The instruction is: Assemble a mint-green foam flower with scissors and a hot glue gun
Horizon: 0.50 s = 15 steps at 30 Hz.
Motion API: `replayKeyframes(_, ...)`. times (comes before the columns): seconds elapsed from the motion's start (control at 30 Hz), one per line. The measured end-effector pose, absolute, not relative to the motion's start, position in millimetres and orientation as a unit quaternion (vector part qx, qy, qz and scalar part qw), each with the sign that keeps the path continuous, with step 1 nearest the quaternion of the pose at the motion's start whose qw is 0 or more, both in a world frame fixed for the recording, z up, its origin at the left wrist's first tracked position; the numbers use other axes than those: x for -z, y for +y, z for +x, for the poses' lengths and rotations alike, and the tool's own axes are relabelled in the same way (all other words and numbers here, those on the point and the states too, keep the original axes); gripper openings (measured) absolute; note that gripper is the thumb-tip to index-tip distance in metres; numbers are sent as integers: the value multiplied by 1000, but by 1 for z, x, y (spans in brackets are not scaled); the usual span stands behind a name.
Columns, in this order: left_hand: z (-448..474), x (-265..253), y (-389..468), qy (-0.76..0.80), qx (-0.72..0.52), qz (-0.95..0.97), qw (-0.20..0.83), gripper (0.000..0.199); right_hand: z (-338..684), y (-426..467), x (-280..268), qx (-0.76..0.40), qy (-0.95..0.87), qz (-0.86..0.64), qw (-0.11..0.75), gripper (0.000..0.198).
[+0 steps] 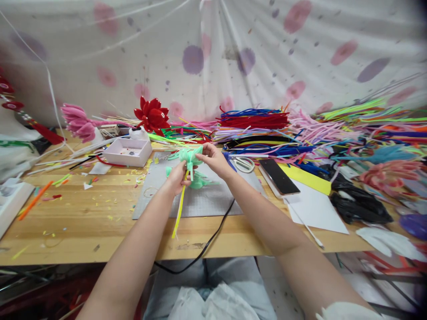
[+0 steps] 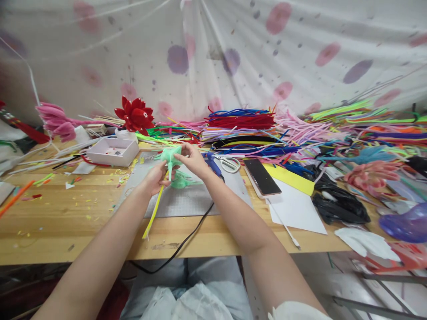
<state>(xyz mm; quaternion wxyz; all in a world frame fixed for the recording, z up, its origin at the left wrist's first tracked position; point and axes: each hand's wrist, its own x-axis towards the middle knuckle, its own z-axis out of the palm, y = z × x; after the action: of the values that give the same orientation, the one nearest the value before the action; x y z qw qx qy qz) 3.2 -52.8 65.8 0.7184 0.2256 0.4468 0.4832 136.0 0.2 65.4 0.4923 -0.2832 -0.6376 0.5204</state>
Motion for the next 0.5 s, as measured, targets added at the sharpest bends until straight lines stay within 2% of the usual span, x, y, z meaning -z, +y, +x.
replayKeyframes(0.27, 6, -67, -56, 438, -475, 215, 732, 50, 136, -1, -71, -468, -668, -311, 489, 29)
replayKeyframes(0.5, 9, -67, -58, 480, -471, 253, 695, 54, 135, 4, -67, -453, -691, -310, 471, 31)
